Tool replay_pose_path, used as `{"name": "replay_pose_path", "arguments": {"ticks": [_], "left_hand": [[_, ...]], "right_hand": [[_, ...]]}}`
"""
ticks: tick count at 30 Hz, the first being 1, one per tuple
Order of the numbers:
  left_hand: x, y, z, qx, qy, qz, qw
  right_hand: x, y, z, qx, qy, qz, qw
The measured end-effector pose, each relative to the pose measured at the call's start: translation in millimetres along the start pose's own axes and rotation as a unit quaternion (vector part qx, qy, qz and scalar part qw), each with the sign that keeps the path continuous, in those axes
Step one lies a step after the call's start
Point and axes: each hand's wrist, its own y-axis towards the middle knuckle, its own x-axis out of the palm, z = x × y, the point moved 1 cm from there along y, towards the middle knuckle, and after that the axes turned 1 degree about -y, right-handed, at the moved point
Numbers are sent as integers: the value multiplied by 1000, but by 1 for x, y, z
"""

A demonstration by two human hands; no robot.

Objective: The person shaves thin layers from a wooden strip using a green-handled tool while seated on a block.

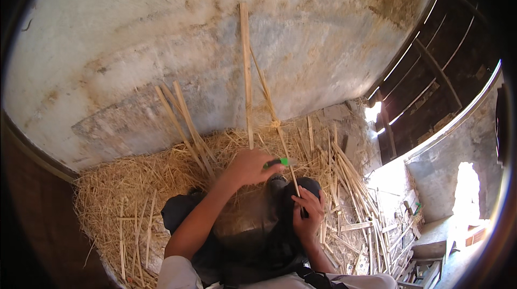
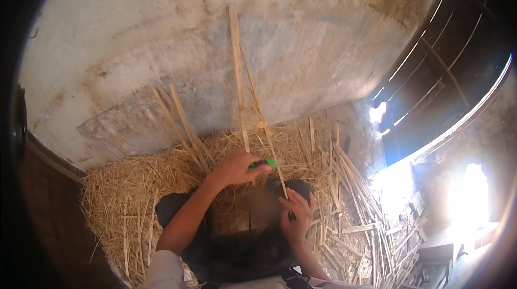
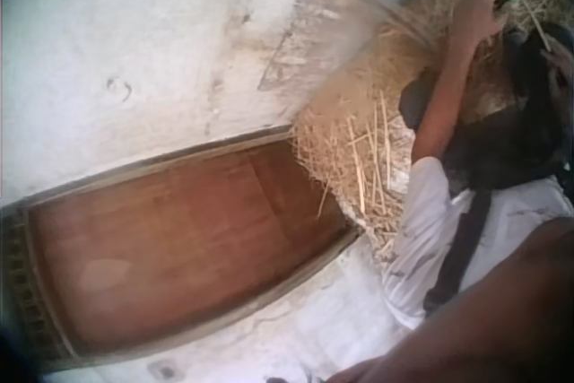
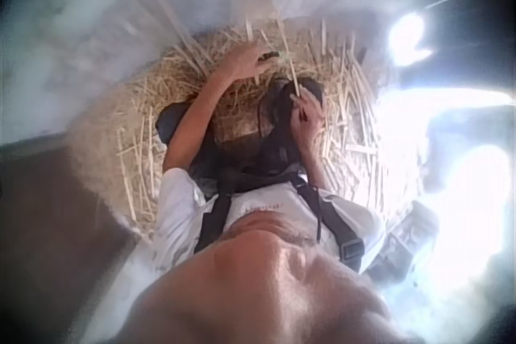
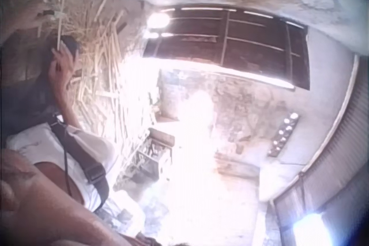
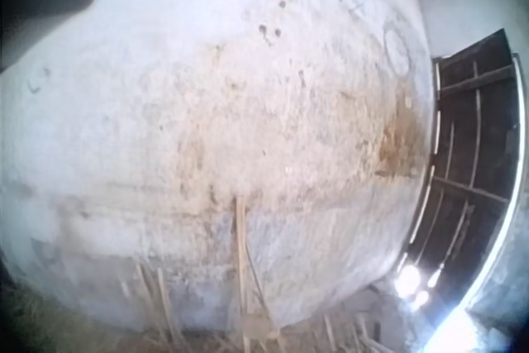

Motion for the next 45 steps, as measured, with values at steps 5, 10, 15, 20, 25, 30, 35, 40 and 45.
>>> {"name": "replay_pose_path", "arguments": {"ticks": [5,10,15,20,25,30,35,40,45], "left_hand": [[-15,11,-34,-56,27,181,981],[-20,2,8,-45,21,0,999],[-5,5,-11,-63,-21,61,996],[-24,10,-10,-91,-5,130,987],[-6,2,9,-14,6,30,999],[-7,9,-7,-56,-21,125,990],[-18,10,-3,-99,38,103,989],[-1,5,-1,-63,11,77,995],[-18,13,-10,-109,35,127,985]], "right_hand": [[2,-1,-1,-5,-2,-8,1000],[1,-2,5,0,0,2,1000],[0,0,-2,3,-1,-5,1000],[1,-3,3,-1,-4,-3,1000],[-1,-1,2,-1,-9,-9,1000],[-1,-1,-1,0,-5,-12,1000],[1,-2,3,6,2,-8,1000],[0,0,1,5,3,-5,1000],[2,-2,2,4,7,-1,1000]]}}
